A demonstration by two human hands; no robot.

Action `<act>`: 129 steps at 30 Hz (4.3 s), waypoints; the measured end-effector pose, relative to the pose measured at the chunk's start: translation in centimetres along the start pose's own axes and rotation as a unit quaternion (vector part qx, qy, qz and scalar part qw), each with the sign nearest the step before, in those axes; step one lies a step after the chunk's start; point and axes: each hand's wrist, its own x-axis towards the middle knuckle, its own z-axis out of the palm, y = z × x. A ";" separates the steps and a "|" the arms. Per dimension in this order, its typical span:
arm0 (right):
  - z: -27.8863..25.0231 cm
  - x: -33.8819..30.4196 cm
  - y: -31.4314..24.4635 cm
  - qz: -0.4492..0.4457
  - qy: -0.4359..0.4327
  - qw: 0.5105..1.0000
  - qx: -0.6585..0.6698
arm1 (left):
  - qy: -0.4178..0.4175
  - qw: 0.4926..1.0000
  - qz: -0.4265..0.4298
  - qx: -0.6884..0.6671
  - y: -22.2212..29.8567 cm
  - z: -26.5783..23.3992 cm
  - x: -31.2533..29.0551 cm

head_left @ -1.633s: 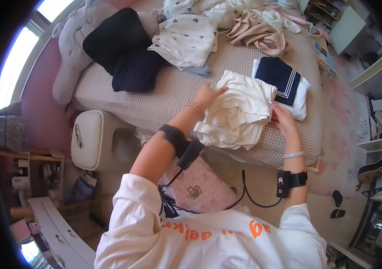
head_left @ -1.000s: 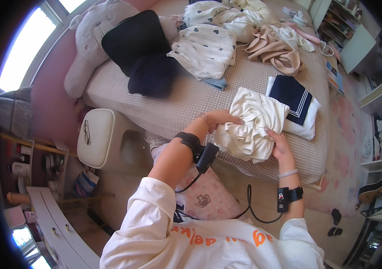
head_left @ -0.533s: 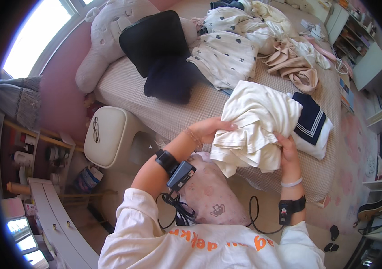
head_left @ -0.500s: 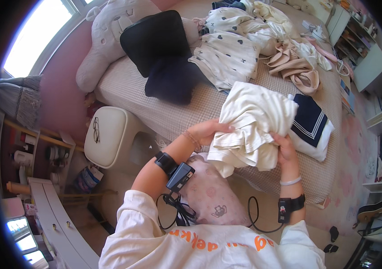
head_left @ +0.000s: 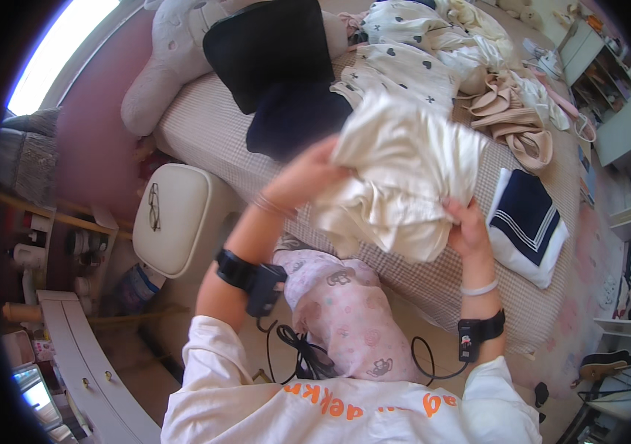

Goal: Fold various items of clothing on a bed.

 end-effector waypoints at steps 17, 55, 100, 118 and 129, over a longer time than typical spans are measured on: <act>8.7 16.7 7.2 0.135 -0.054 0.987 -0.068 | 0.353 0.878 -0.185 0.265 -3.4 -17.7 -0.3; 8.3 16.8 8.8 -0.207 0.092 0.906 -0.359 | 0.311 0.804 -0.079 0.501 3.4 -18.5 5.9; 9.7 7.8 0.2 -0.432 -0.053 0.868 -0.238 | 0.218 0.539 0.172 0.795 -3.5 -9.7 4.8; 12.1 -20.8 -14.3 -0.646 -0.283 0.589 -0.394 | -0.008 0.699 0.160 0.697 -3.3 10.2 2.6; 1.1 -6.8 -10.1 -0.494 0.071 0.635 -0.589 | -0.073 0.745 -0.017 0.663 -6.6 16.4 6.5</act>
